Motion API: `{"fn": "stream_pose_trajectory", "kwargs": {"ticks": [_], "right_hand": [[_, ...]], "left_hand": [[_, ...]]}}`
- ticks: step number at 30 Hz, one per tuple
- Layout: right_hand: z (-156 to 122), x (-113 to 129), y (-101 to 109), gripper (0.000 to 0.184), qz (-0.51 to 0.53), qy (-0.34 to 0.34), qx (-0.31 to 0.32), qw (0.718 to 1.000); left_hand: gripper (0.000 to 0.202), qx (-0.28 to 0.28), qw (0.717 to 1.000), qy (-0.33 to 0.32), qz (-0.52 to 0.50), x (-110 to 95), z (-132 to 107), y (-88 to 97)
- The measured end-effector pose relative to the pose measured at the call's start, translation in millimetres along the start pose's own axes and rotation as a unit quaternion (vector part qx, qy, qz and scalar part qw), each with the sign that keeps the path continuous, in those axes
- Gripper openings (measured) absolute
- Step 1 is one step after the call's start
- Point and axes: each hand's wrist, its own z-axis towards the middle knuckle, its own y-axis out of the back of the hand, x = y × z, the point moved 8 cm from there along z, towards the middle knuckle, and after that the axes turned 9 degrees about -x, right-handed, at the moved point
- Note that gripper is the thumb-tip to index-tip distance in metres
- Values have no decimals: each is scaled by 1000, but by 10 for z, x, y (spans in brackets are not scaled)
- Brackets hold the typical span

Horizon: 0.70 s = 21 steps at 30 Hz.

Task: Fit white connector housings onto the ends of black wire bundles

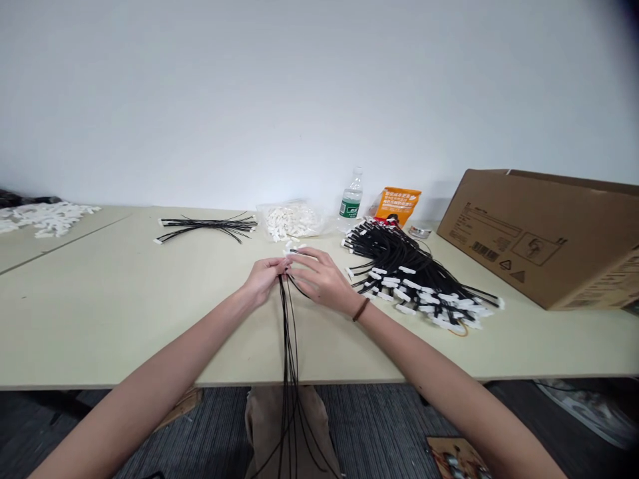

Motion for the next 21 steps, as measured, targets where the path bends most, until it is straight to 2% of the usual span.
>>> {"fn": "stream_pose_trajectory", "kwargs": {"ticks": [2, 4, 5, 7, 8, 9, 11, 13, 15, 17, 18, 20, 21], "right_hand": [[-29, 95, -89, 22, 34, 42, 31, 998], [-51, 117, -158, 19, 91, 39, 38, 994], [-49, 85, -177, 18, 124, 9, 31, 992], [-33, -77, -168, 16, 202, -110, -11, 973], [-36, -194, -141, 14, 247, -189, -47, 949], [-56, -316, -104, 13, 297, -268, -90, 912], [-119, -534, -13, 16, 399, -390, -184, 809], [-174, -722, 109, 18, 475, -446, -266, 711], [-268, -942, 271, 19, 490, -479, -344, 642], [-402, -1160, 417, 16, 468, -510, -402, 598], [-467, -1251, 488, 15, 449, -521, -426, 588], [-570, -1367, 637, 16, 390, -526, -464, 596], [-593, -1381, 719, 18, 349, -517, -479, 617]], "left_hand": [[24, -4, 1000, 6, -16, -6, -4, 11], [23, -6, 1000, 12, -24, -7, -9, 10], [23, -6, 1000, 12, -24, -7, -10, 7], [23, -2, 1000, 5, -19, -15, -7, -4], [23, -1, 1000, -1, -15, -21, -4, -8], [23, -2, 1000, -5, -13, -24, 1, -8], [23, -12, 1000, -4, -15, -19, 12, 2], [23, -24, 1000, 5, -18, -1, 21, 17], [22, -32, 999, 7, -15, 10, 27, 26], [21, -38, 999, 1, -7, 13, 34, 34], [21, -39, 999, -2, -4, 17, 38, 37], [21, -39, 999, -4, -3, 31, 48, 41], [22, -39, 999, -4, -3, 39, 54, 44]]}}
